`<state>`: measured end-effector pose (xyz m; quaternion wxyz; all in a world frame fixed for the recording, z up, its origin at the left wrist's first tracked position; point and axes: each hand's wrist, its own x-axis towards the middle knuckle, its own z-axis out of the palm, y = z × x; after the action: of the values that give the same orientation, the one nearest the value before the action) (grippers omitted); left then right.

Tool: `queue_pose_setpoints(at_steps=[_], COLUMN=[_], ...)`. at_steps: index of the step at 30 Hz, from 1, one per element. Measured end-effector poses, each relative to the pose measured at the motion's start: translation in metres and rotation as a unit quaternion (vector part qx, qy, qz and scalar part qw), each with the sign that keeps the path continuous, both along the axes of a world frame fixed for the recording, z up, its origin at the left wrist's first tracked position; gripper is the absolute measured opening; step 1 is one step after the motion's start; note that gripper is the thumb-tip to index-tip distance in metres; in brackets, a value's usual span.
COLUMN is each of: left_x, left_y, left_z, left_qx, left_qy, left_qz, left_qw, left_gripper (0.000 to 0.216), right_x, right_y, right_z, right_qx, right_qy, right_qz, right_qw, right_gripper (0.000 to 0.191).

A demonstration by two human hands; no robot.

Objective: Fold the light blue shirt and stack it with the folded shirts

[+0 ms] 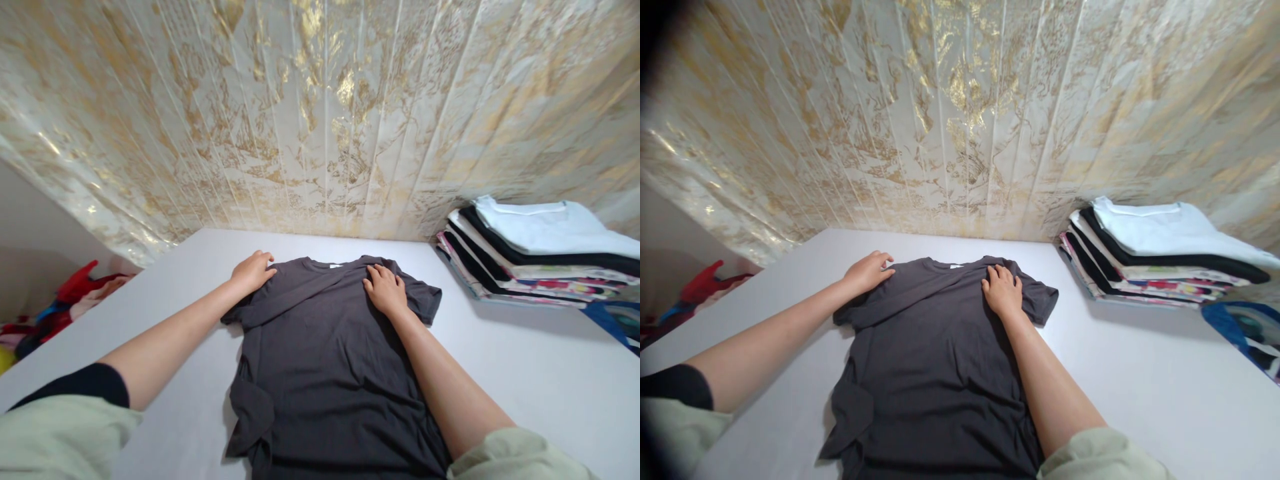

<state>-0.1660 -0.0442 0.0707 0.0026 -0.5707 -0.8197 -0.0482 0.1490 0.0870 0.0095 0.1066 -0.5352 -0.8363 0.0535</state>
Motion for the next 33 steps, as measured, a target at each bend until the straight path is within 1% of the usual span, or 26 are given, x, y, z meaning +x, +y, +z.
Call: queue_pose_setpoints(at_steps=[3, 5, 7, 10, 13, 15, 17, 20, 22, 25, 28, 31, 33], left_x=[-0.003, -0.006, -0.01, -0.015, -0.015, -0.009, 0.004, 0.029, 0.043, 0.05, 0.04, 0.029, 0.032], left_y=[0.02, 0.03, 0.039, 0.053, 0.068, 0.075, 0.078, 0.076, 0.071, 0.064, 0.063, 0.068, 0.07], left_z=[-0.012, -0.013, -0.009, 0.003, 0.011, 0.011, 0.007, -0.007, -0.019, -0.036, -0.046, -0.044, -0.037], left_qx=[-0.019, -0.018, -0.004, 0.037, 0.077, 0.083, 0.088, 0.092, 0.069, 0.035, 0.009, -0.029, -0.055], left_qy=[-0.009, -0.005, 0.007, 0.034, 0.05, 0.047, 0.039, 0.003, -0.031, -0.043, -0.039, -0.047, -0.049], left_qz=[0.009, 0.008, 0.017, 0.057, 0.109, 0.13, 0.114, 0.019, -0.027, -0.032, -0.038, -0.046, -0.039], left_qw=[1.0, 1.0, 1.0, 0.997, 0.99, 0.987, 0.989, 0.996, 0.997, 0.998, 0.998, 0.997, 0.996], left_gripper=[0.019, 0.012, 0.014, 0.024, 0.034, 0.034, 0.031, 0.03, 0.032, 0.042, 0.055, 0.06, 0.062], right_x=[0.0, 0.0, -0.001, -0.003, -0.004, -0.004, -0.004, -0.004, -0.004, -0.004, -0.003, -0.002, -0.001], right_y=[-0.001, 0.0, 0.0, 0.001, 0.002, 0.002, 0.003, 0.005, 0.007, 0.007, 0.006, 0.005, 0.006], right_z=[0.0, 0.0, 0.001, 0.002, 0.005, 0.007, 0.007, 0.005, 0.004, 0.004, 0.005, 0.007, 0.008], right_qx=[0.006, 0.006, 0.005, 0.008, 0.037, 0.056, 0.051, 0.022, 0.011, 0.001, 0.001, 0.002, -0.003], right_qy=[0.001, 0.004, 0.005, 0.002, 0.008, 0.013, 0.011, 0.004, 0.005, 0.003, -0.001, -0.004, -0.003], right_qz=[0.001, 0.002, 0.002, 0.003, 0.006, 0.009, 0.015, 0.017, 0.014, 0.009, -0.007, -0.026, -0.032], right_qw=[1.0, 1.0, 1.0, 1.0, 0.999, 0.998, 0.999, 1.0, 1.0, 1.0, 1.0, 1.0, 0.999], right_gripper=[0.048, 0.048, 0.047, 0.048, 0.049, 0.048, 0.046, 0.043, 0.043, 0.044, 0.045, 0.045, 0.046])
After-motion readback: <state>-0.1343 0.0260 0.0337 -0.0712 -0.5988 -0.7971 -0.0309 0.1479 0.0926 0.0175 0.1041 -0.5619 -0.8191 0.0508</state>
